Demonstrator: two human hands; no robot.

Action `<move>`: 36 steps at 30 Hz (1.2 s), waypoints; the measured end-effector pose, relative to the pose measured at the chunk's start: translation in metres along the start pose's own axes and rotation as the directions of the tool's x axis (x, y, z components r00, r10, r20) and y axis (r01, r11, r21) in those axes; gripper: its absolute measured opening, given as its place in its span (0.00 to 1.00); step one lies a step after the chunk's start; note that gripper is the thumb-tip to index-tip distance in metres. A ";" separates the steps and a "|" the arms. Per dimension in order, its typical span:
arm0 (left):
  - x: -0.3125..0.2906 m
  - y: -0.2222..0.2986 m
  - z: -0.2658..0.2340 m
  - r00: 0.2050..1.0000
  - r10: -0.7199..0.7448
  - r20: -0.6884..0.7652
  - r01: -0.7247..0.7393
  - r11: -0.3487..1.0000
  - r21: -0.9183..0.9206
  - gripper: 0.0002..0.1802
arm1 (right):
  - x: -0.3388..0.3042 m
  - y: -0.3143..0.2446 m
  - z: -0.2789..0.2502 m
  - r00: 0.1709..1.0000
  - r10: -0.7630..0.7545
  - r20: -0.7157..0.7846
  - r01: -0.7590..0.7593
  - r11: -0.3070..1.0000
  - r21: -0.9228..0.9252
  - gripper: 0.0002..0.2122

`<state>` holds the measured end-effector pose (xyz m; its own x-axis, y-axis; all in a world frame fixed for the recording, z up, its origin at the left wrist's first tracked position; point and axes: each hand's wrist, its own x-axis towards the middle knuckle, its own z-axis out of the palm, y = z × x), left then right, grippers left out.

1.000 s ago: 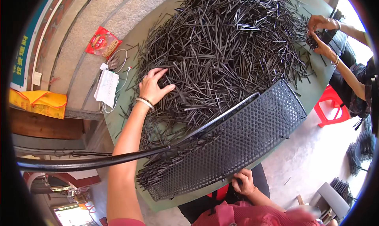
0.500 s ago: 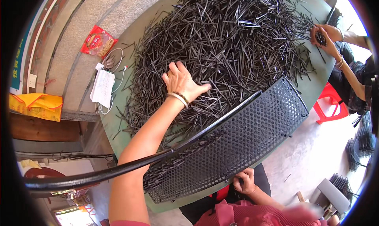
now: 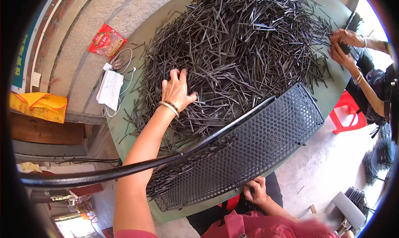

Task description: The recorder is inserting thin black pins into a perforated rectangular grid base.

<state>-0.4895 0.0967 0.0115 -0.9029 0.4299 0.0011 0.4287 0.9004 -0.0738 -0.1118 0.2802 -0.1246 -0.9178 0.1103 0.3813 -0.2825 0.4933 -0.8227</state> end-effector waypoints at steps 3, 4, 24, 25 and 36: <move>-0.021 -0.020 -0.002 0.996 0.087 0.021 -0.087 0.996 0.017 0.46 | -0.003 0.002 0.001 1.000 -0.015 0.011 0.015 1.000 -0.007 0.17; -0.030 -0.023 -0.005 0.996 0.080 0.032 -0.080 0.997 -0.012 0.44 | -0.003 0.002 0.001 1.000 -0.023 0.013 0.023 0.999 -0.025 0.17; -0.086 -0.078 0.015 0.944 -0.260 -0.202 0.257 0.966 -0.039 0.51 | -0.002 -0.013 0.009 0.996 0.042 -0.074 -0.043 0.999 -0.018 0.13; -0.078 -0.081 0.014 0.931 -0.295 -0.215 0.285 0.955 -0.076 0.48 | -0.002 -0.014 0.010 0.996 0.048 -0.078 -0.050 0.998 -0.024 0.13; -0.124 -0.060 -0.007 0.969 -0.113 0.220 0.120 0.993 -0.016 0.41 | -0.002 -0.017 0.007 0.997 0.053 -0.052 -0.057 0.996 -0.075 0.13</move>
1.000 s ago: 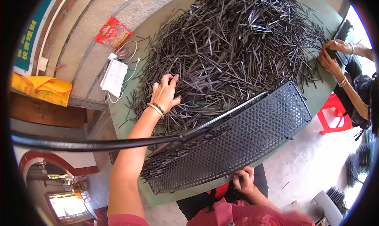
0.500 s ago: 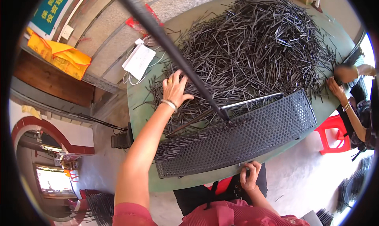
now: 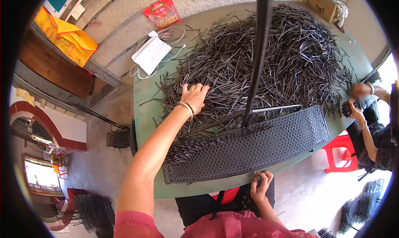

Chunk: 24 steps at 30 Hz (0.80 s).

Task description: The recorder is inserting thin black pins into a perforated rectangular grid base.

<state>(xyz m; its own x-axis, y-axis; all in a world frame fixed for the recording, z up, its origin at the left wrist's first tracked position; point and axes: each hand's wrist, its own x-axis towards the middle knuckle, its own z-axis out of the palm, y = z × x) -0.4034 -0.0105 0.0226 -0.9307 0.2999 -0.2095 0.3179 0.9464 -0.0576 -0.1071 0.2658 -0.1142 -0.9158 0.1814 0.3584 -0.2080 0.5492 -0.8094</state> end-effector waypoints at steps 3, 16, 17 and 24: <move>0.019 -0.011 0.000 0.993 -0.089 -0.074 0.091 0.996 0.014 0.42 | 0.001 0.000 0.001 1.000 -0.015 0.001 0.015 1.000 -0.019 0.13; 0.021 -0.013 0.011 0.998 -0.021 -0.063 0.031 0.988 0.150 0.26 | 0.001 0.000 0.003 1.000 -0.020 -0.004 0.020 1.000 -0.009 0.14; 0.023 -0.014 0.011 0.999 0.011 -0.039 -0.003 0.981 0.196 0.26 | 0.002 -0.001 0.003 1.000 -0.017 0.000 0.017 1.000 -0.004 0.14; 0.062 0.032 -0.012 0.966 0.259 0.007 -0.258 0.965 -0.038 0.44 | 0.003 0.001 0.001 1.000 -0.008 0.000 0.008 1.000 -0.009 0.14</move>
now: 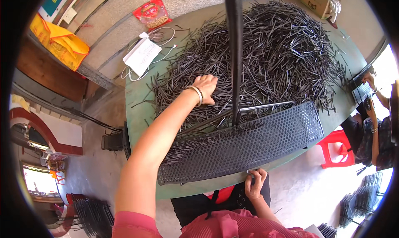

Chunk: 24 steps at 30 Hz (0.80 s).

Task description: The recorder is inserting thin black pins into a perforated rectangular grid base.

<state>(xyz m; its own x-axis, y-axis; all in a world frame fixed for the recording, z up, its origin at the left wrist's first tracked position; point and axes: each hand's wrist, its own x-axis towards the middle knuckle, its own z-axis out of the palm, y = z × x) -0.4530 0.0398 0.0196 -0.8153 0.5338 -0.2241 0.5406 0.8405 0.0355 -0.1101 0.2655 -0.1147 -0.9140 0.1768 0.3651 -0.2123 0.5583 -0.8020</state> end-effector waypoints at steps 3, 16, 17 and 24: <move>0.019 0.002 -0.001 0.998 -0.012 0.059 0.002 0.984 0.177 0.51 | 0.000 -0.001 0.000 1.000 -0.001 -0.010 0.001 1.000 0.016 0.13; 0.028 0.022 0.008 0.978 -0.148 0.149 0.098 0.950 0.297 0.23 | -0.002 0.002 0.000 0.999 0.035 0.009 -0.035 0.998 0.059 0.12; 0.028 0.018 0.013 0.983 -0.147 0.107 0.115 0.958 0.264 0.23 | -0.001 0.002 0.000 0.999 0.034 0.012 -0.035 0.997 0.066 0.12; 0.016 0.006 0.005 0.999 -0.005 -0.034 0.010 0.985 0.172 0.21 | 0.001 0.004 0.000 1.000 0.013 -0.013 -0.012 0.999 0.037 0.13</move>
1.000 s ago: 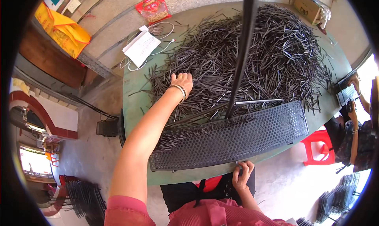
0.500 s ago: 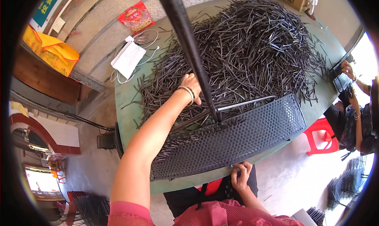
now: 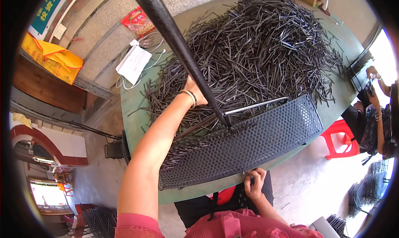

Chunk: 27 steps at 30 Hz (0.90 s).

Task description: The recorder is inserting thin black pins into a perforated rectangular grid base.

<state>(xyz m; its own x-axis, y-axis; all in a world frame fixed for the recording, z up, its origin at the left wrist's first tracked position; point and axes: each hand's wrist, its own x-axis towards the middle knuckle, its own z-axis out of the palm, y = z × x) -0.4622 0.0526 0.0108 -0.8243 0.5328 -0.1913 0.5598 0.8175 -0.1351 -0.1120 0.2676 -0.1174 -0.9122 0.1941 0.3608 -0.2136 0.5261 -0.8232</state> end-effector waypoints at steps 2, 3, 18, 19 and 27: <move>-0.006 -0.013 -0.008 1.000 0.004 -0.025 -0.007 0.995 -0.099 0.20 | 0.002 -0.001 0.000 1.000 -0.004 -0.002 0.004 1.000 -0.004 0.13; -0.010 -0.020 -0.008 0.997 -0.023 -0.077 0.013 0.993 -0.121 0.20 | 0.002 -0.002 -0.001 1.000 -0.007 -0.002 0.007 1.000 -0.008 0.13; -0.083 -0.137 -0.009 0.838 -0.507 0.203 0.080 -0.254 -0.964 0.17 | -0.003 -0.001 0.003 1.000 -0.007 0.006 0.007 1.000 -0.026 0.13; -0.088 -0.143 -0.018 0.880 -0.439 0.182 0.089 -0.224 -0.970 0.16 | -0.002 -0.003 0.003 1.000 -0.005 -0.005 0.005 1.000 -0.029 0.13; -0.043 -0.085 0.007 0.943 -0.296 0.150 0.330 0.885 -0.329 0.24 | -0.002 -0.003 0.005 0.999 0.003 -0.035 -0.005 0.998 -0.062 0.13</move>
<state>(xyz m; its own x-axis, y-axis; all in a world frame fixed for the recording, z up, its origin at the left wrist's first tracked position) -0.4735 -0.0415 0.0238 -0.9307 0.2277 -0.2864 0.1953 0.9711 0.1373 -0.1109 0.2608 -0.1178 -0.8999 0.2246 0.3739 -0.1870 0.5758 -0.7959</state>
